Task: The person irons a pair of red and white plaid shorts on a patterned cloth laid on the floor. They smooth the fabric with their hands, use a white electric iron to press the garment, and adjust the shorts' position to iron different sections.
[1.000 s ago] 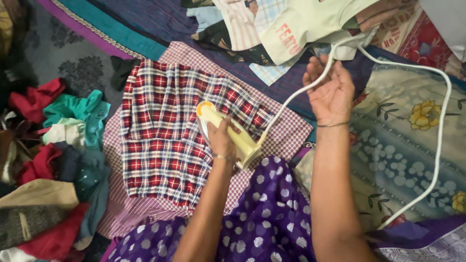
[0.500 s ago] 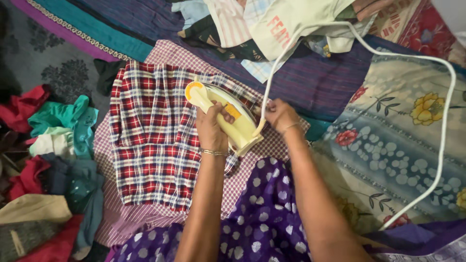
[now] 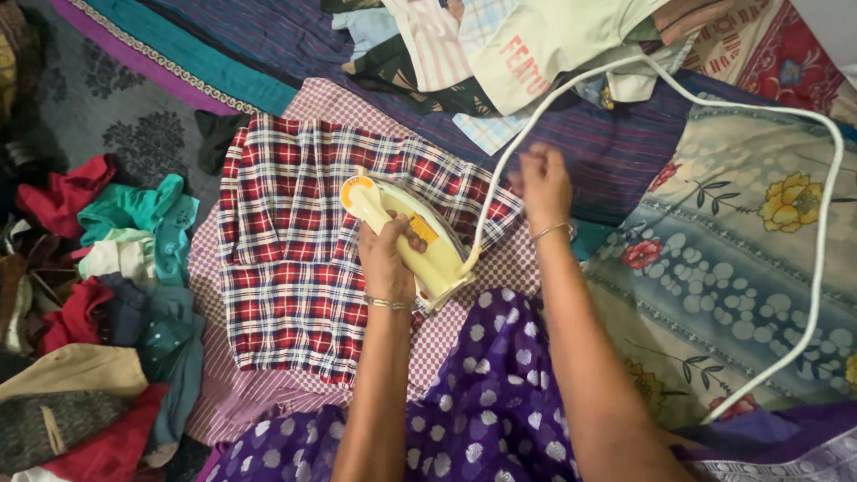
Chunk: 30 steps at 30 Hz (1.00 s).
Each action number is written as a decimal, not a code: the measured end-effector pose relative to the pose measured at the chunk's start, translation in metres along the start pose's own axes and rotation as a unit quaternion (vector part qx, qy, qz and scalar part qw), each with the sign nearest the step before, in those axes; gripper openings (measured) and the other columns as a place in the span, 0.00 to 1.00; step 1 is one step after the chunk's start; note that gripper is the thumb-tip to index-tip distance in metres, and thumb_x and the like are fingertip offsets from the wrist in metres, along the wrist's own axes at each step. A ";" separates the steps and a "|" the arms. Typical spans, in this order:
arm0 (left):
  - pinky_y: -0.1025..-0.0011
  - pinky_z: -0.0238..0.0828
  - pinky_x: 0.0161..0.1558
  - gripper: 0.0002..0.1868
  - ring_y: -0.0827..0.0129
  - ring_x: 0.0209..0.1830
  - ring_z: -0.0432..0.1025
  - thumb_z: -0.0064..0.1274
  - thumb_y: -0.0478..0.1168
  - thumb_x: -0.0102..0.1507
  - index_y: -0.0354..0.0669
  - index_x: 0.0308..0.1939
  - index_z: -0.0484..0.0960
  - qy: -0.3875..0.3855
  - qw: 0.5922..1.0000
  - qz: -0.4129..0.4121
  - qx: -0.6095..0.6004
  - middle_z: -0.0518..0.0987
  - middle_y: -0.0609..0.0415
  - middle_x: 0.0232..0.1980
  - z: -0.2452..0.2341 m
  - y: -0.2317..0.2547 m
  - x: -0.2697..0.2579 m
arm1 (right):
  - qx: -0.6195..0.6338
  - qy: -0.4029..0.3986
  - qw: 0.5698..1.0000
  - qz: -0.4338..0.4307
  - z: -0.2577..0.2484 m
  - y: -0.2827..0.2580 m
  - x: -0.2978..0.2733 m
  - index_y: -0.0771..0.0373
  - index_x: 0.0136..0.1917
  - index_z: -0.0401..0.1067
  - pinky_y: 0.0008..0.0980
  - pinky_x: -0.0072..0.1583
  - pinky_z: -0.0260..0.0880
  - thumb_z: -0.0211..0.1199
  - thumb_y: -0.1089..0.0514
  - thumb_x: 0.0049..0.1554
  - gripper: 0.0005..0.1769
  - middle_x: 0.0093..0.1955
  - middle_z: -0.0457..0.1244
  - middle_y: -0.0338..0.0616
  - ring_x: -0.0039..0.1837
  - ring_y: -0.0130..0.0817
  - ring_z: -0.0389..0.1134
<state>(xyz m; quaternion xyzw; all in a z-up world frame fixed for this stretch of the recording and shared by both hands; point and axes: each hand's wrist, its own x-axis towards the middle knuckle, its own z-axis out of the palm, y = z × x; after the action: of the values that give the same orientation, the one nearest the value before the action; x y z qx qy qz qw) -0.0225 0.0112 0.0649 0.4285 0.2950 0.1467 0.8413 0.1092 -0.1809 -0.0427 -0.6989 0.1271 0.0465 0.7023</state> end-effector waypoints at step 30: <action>0.68 0.68 0.26 0.09 0.67 0.21 0.68 0.53 0.38 0.68 0.36 0.46 0.70 -0.086 0.996 -0.015 -0.037 0.71 0.53 0.27 0.000 -0.010 0.093 | 0.606 -0.255 0.752 0.045 -0.103 -0.110 0.000 0.72 0.71 0.67 0.33 0.62 0.69 0.57 0.54 0.71 0.22 0.56 0.70 0.44 0.53 0.29 0.72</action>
<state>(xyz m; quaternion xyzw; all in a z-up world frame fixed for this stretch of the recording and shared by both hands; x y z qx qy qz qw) 0.0502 0.0518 0.0220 0.4041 0.2221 0.1078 0.8808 0.1240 -0.2850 0.0652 -0.0825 -0.0240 0.1677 0.9821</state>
